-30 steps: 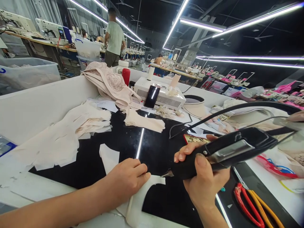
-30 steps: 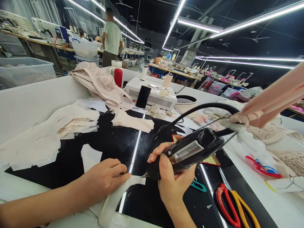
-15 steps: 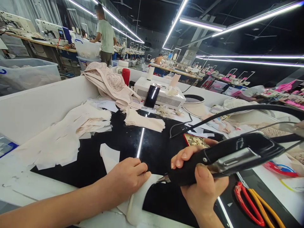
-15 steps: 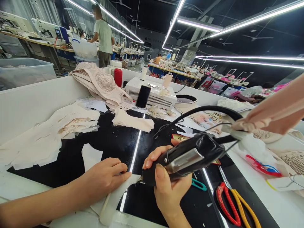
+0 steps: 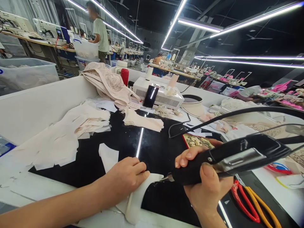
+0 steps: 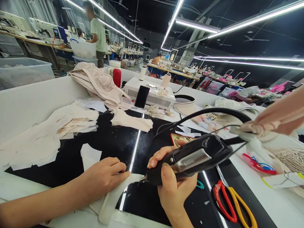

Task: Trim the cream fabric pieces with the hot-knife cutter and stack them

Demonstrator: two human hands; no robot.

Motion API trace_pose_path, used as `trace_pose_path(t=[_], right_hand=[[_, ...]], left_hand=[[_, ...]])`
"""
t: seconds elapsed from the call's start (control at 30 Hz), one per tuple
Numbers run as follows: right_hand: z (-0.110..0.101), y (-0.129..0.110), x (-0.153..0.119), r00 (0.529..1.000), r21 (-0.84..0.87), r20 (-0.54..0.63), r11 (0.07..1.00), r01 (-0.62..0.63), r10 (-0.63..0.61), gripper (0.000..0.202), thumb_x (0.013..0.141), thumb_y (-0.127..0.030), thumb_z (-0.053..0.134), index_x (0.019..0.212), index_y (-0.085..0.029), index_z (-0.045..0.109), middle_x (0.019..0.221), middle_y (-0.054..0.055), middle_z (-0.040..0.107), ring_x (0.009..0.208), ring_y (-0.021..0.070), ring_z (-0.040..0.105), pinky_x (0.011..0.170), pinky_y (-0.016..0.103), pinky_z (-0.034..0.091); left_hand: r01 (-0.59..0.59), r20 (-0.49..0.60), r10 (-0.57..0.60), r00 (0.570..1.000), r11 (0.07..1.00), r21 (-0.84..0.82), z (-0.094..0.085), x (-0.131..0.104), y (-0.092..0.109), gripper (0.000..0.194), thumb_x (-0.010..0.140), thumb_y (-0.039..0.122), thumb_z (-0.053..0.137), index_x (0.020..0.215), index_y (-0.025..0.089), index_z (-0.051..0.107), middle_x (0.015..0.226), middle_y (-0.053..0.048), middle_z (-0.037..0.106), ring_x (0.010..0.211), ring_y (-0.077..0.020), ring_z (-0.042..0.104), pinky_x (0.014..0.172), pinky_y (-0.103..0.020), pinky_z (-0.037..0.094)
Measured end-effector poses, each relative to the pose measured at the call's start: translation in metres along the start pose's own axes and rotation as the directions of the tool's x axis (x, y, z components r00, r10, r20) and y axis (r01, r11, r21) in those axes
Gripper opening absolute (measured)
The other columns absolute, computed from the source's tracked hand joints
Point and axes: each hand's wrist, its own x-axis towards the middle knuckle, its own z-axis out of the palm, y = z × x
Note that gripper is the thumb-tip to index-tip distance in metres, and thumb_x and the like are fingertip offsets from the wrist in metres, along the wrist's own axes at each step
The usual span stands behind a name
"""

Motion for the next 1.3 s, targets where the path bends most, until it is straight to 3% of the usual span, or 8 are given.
trace_pose_path(t=[0.3,0.5,0.63,0.83,1.13,1.3], right_hand=[[0.002,0.006,-0.002,1.000,0.005,0.011,1.000,0.004,-0.004,0.035,0.090,-0.029,0.082,0.119,-0.028,0.065,0.079,-0.004,0.071,0.057,0.0146,0.064,0.050,0.029,0.059],[0.000,0.002,-0.005,1.000,-0.004,0.011,1.000,0.006,-0.006,0.037,0.089,-0.031,0.083,0.121,-0.028,0.065,0.080,-0.004,0.071,0.058,0.0151,0.065,0.051,0.031,0.061],[-0.001,-0.002,-0.009,1.000,-0.029,0.010,1.000,-0.007,0.007,0.035,0.089,-0.031,0.084,0.120,-0.028,0.066,0.080,-0.003,0.070,0.058,0.0151,0.065,0.051,0.031,0.061],[-0.003,-0.008,-0.017,1.000,-0.051,0.015,0.999,-0.017,0.018,0.037,0.091,-0.030,0.083,0.123,-0.028,0.064,0.081,-0.002,0.070,0.060,0.0150,0.066,0.054,0.032,0.062],[-0.003,-0.014,-0.023,1.000,-0.045,-0.003,0.999,-0.024,0.024,0.040,0.091,-0.030,0.084,0.124,-0.027,0.062,0.080,-0.002,0.071,0.060,0.0156,0.066,0.053,0.032,0.062],[-0.002,-0.014,-0.028,1.000,-0.050,-0.005,0.999,-0.018,0.018,0.040,0.090,-0.030,0.083,0.125,-0.028,0.063,0.081,-0.001,0.070,0.060,0.0167,0.066,0.053,0.033,0.062]], left_hand=[[-0.004,-0.002,0.004,1.000,1.000,0.013,0.001,0.001,-0.002,0.026,0.097,-0.004,0.056,0.112,0.013,0.069,0.096,-0.004,0.069,0.077,-0.0186,0.061,0.073,-0.033,0.056],[-0.072,-0.049,0.079,0.996,0.990,0.121,-0.016,0.001,0.010,0.031,0.097,-0.005,0.052,0.123,0.005,0.066,0.102,-0.008,0.070,0.095,-0.0208,0.066,0.090,-0.033,0.056],[-0.029,-0.024,0.032,0.999,0.993,0.114,-0.024,-0.006,0.027,0.031,0.087,-0.010,0.049,0.102,0.012,0.065,0.091,-0.004,0.068,0.079,-0.0184,0.064,0.074,-0.028,0.056],[0.084,0.036,-0.090,0.995,0.984,0.156,-0.016,-0.011,0.031,0.038,0.075,-0.011,0.047,0.101,0.013,0.061,0.095,-0.005,0.070,0.079,-0.0195,0.068,0.068,-0.027,0.058],[0.089,0.167,-0.108,0.980,0.989,0.117,-0.017,-0.011,0.024,0.043,0.076,-0.014,0.043,0.104,0.014,0.059,0.105,-0.006,0.072,0.091,-0.0213,0.071,0.077,-0.029,0.062],[0.060,0.157,-0.080,0.984,0.990,0.125,-0.011,-0.012,0.021,0.041,0.082,-0.014,0.044,0.109,0.013,0.060,0.103,-0.007,0.073,0.092,-0.0201,0.071,0.081,-0.029,0.062]])
